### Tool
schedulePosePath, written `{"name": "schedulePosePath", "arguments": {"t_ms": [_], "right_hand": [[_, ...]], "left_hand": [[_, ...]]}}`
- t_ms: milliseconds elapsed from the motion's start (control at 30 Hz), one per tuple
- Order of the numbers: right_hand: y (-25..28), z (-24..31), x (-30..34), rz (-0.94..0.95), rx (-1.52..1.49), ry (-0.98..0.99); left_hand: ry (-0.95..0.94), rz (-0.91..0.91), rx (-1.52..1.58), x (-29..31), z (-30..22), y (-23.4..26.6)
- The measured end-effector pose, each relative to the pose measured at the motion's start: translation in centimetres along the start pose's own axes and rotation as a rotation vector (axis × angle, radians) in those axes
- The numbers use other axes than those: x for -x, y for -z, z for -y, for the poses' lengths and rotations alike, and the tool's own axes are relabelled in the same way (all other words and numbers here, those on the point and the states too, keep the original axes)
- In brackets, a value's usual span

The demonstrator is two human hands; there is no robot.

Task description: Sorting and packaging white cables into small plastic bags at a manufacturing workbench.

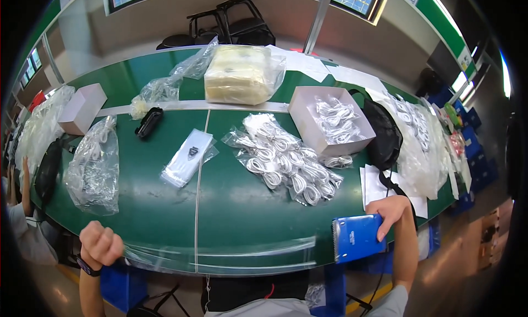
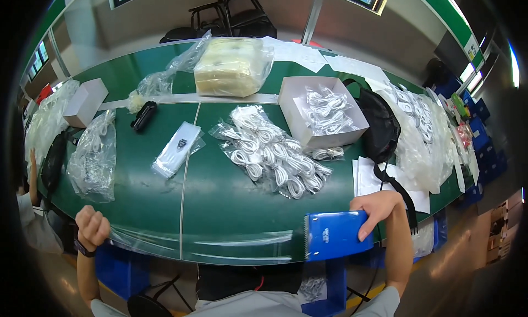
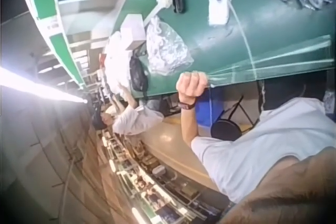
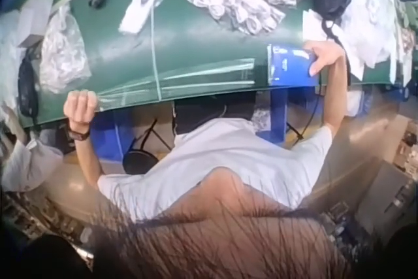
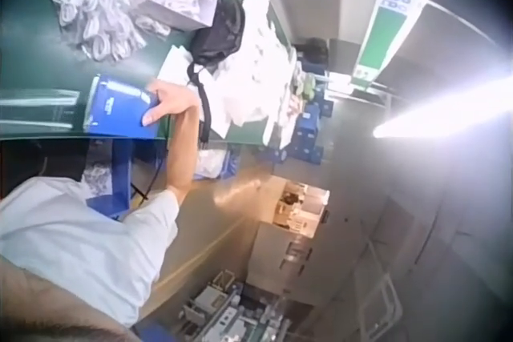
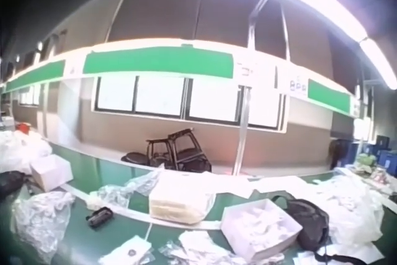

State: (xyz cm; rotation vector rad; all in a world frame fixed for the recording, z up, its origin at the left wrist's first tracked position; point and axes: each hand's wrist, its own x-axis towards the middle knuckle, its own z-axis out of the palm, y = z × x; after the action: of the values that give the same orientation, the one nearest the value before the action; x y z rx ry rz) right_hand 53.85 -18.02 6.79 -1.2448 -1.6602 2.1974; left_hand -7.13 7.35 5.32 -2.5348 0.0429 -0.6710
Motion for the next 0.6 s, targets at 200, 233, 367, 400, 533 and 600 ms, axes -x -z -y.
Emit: {"name": "schedulePosePath", "arguments": {"t_ms": [200, 233, 367, 400, 533, 600], "right_hand": [[-0.8, -2.8, 2.2, -0.374, -0.081, -0.117], [-0.5, -4.2, 2.5, -0.440, -0.066, -0.121], [-0.7, -6.3, 3.3, -0.462, -0.144, -0.125], [-1.0, -6.3, 2.9, -0.456, -0.140, -0.123], [-2.9, -6.8, 1.9, -0.593, -0.438, 0.019], [-3.8, -4.3, -0.4, -0.473, -0.744, -0.103]], "left_hand": [[0.154, 0.055, 0.159, -1.0, -0.3, 0.2], [0.213, 0.071, 0.195, -1.3, -0.6, 0.1], [0.366, 0.083, 0.293, -3.8, -1.6, 1.6], [0.370, 0.086, 0.288, -4.3, -1.8, 2.2], [0.665, 0.058, 0.576, -5.0, -2.4, 4.1], [0.756, 0.057, 0.684, -4.8, -2.4, 4.8]]}}
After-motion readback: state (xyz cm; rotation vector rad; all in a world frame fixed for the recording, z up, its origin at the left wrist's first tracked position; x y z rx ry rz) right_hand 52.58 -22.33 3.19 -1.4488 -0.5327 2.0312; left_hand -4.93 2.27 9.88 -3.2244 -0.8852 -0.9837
